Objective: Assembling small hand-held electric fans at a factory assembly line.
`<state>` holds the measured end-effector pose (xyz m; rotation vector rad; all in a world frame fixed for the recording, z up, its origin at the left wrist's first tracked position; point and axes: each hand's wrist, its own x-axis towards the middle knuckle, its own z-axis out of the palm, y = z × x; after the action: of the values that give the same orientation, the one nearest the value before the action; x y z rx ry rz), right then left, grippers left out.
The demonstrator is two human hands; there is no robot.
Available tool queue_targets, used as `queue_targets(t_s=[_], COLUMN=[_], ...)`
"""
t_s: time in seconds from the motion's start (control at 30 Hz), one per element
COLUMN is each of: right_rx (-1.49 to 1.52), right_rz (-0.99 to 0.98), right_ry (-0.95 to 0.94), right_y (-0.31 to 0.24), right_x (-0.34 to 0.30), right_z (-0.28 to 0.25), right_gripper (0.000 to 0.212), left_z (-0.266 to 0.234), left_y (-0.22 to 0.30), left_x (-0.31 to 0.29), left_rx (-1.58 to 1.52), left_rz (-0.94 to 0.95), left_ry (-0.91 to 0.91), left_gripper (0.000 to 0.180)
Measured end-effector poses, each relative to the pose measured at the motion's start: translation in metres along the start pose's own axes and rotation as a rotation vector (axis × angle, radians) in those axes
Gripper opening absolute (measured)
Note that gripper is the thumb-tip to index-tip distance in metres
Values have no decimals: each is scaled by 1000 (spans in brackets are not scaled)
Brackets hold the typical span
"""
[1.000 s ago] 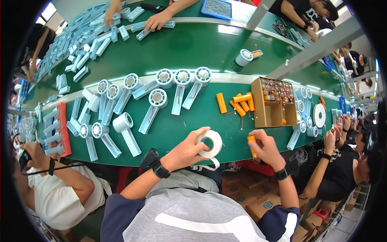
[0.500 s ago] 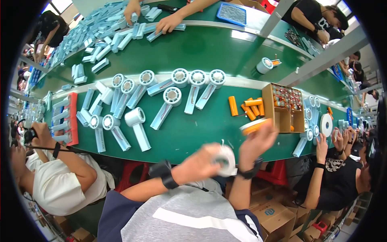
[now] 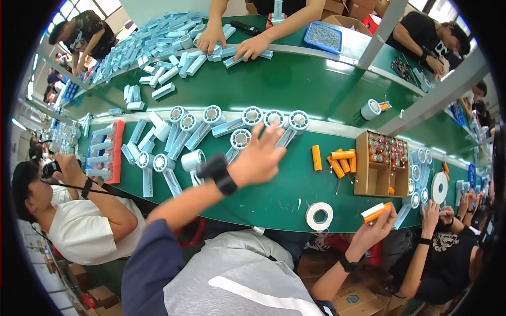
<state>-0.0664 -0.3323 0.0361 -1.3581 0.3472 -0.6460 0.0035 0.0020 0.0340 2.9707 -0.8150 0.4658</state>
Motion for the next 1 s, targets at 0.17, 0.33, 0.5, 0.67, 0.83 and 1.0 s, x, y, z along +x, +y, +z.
queue_targets(t_s=[0.17, 0.33, 0.5, 0.67, 0.83, 1.0], right_rx=[4, 2, -5, 1, -194, -416], right_rz=[75, 85, 98, 169, -106, -512], right_ry=[-19, -116, -256, -287, -479, -638], right_y=[23, 29, 16, 25, 77, 100], right_x=[-28, -34, -31, -12, 7, 19], right_z=[-5, 3, 23, 68, 91, 93], right_gripper=[26, 23, 22, 21, 25, 30], left_z=[10, 21, 38, 54, 53, 54], left_y=[-17, 19, 11, 10, 16, 8], left_x=[28, 39, 65, 75, 65, 54], left_rx=[246, -186, 113, 71, -282, -518], left_rz=[352, 362, 422, 455, 296, 152], left_ry=[-120, -259, -110, -168, -154, -24], left_gripper=[29, 36, 35, 32, 29, 24])
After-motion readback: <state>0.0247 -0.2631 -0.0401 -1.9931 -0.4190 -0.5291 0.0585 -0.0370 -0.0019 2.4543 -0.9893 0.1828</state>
